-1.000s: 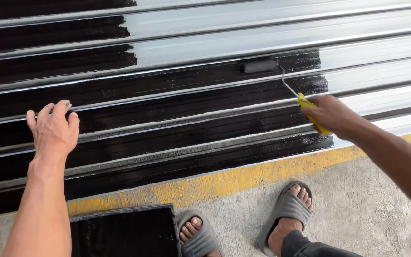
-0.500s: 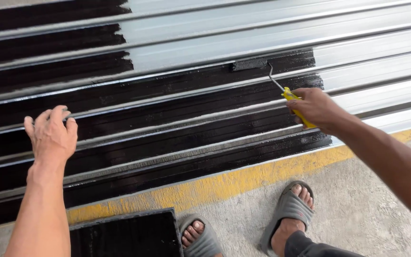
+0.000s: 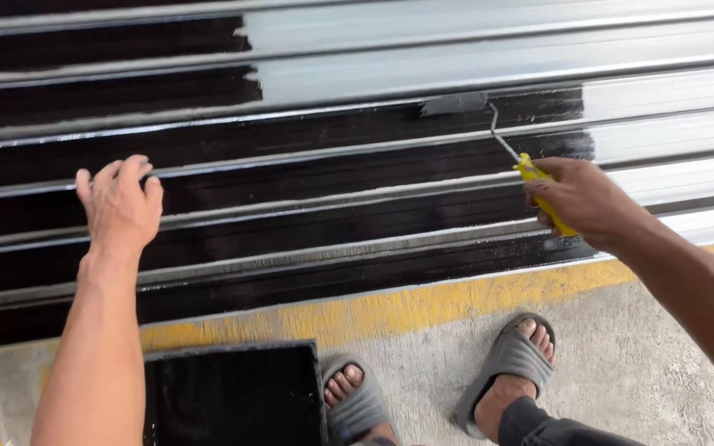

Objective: Painting corrugated metal beams using a small paint roller and black paint

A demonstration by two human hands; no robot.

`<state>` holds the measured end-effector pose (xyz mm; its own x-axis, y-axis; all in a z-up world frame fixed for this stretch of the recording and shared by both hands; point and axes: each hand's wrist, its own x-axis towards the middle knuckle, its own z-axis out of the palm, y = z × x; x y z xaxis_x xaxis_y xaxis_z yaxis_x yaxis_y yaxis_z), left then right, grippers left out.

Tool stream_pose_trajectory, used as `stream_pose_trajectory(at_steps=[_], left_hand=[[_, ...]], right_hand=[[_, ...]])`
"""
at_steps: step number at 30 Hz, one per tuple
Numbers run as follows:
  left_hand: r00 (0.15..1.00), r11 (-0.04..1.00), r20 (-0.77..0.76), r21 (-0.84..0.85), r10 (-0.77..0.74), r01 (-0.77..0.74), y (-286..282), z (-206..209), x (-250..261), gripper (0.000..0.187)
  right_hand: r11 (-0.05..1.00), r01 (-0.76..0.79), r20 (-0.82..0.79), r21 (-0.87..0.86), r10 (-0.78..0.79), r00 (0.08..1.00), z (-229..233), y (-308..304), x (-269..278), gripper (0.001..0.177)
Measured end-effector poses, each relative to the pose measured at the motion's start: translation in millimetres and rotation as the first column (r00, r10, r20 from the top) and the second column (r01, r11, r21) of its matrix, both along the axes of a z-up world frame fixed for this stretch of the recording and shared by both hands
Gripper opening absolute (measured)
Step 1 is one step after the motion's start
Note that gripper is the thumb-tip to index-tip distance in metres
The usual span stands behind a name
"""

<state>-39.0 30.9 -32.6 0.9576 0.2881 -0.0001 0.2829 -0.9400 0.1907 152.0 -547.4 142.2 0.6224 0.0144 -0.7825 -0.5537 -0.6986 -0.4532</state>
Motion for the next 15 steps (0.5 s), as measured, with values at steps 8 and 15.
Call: stream_pose_trajectory(at_steps=[8, 15], left_hand=[[0.999, 0.999, -0.027, 0.038, 0.024, -0.023, 3.0, -1.6, 15.8, 0.037], [0.999, 1.0, 0.046, 0.016, 0.0, -0.001, -0.6, 3.3, 11.6, 0.037]], right_hand=[[0.998, 0.033, 0.015, 0.049, -0.034, 0.999, -6.3, 32.5, -12.9, 0.052], [0.997, -0.05, 0.253, 0.054, 0.035, 0.967, 35.0, 65.2, -9.4, 0.047]])
